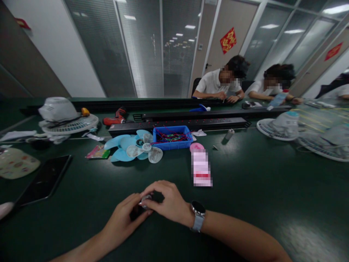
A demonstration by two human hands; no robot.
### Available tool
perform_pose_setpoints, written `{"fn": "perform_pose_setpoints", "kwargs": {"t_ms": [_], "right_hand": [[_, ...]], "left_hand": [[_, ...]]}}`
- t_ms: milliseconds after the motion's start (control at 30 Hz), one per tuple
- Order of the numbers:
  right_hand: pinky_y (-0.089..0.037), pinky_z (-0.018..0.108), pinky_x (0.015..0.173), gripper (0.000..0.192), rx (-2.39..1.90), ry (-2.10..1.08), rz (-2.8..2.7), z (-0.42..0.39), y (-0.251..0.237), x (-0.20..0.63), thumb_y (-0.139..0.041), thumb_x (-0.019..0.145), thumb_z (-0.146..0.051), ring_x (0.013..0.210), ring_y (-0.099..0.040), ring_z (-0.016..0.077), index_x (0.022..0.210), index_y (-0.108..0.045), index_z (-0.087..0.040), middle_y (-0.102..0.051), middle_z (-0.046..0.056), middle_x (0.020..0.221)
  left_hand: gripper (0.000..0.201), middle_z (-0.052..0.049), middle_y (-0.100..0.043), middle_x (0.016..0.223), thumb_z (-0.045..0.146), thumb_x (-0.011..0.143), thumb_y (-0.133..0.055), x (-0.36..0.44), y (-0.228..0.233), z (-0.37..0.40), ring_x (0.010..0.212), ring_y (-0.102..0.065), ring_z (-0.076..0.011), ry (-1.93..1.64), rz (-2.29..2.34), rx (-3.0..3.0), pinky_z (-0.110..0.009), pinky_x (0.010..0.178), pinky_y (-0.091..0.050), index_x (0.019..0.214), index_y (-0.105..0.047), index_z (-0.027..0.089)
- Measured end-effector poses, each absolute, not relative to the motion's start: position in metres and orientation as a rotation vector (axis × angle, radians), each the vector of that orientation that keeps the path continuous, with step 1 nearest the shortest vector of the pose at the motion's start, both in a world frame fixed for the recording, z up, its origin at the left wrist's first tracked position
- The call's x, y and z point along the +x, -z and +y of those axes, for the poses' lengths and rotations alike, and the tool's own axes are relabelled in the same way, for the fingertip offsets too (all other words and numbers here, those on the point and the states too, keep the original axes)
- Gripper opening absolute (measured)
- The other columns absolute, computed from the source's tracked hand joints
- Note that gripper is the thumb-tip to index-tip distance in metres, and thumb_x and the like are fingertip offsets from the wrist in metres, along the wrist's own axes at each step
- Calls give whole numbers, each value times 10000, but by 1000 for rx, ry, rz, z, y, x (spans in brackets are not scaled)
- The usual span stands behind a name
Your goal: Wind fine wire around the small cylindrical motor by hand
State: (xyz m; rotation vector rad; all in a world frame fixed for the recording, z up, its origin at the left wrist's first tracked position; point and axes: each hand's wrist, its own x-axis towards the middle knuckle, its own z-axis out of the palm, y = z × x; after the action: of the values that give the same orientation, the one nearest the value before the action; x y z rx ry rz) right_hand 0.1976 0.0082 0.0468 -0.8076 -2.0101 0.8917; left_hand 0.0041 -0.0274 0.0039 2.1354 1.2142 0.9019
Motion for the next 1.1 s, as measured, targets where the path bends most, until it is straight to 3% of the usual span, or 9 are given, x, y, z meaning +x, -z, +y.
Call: {"fn": "perform_pose_setpoints", "kwargs": {"t_ms": [433,667,800,1100], "right_hand": [[-536,259,787,34,-680,-1035,-2160,20,-57,208,-717,835,-190,837,-698,145,868,-709,-192,-747,23,899],[-533,257,755,147,-749,-1084,-2075,21,-55,207,-787,793,-280,784,-695,144,838,-697,-174,-721,13,837],[-533,277,828,158,-736,-1105,-2058,20,-57,206,-787,793,-254,886,-701,157,900,-697,-181,-734,24,944],[-531,282,800,44,-724,-1016,-2099,20,-52,206,-752,828,-190,848,-702,158,851,-714,-191,-756,21,896]], "left_hand": [[229,-64,-736,994,181,867,-675,4,-6,-28,880,-691,-242,-897,1194,2123,-345,762,-561,1092,-665,226],[230,-54,-723,939,185,867,-677,4,-9,-28,803,-675,-224,-876,1212,2123,-314,706,-548,1094,-667,223],[206,-43,-701,880,180,859,-684,4,-7,-28,741,-649,-212,-872,1220,2122,-302,663,-527,1061,-665,211],[213,-43,-701,940,176,874,-670,4,-7,-29,806,-653,-218,-864,1195,2095,-315,713,-528,1080,-655,226]]}}
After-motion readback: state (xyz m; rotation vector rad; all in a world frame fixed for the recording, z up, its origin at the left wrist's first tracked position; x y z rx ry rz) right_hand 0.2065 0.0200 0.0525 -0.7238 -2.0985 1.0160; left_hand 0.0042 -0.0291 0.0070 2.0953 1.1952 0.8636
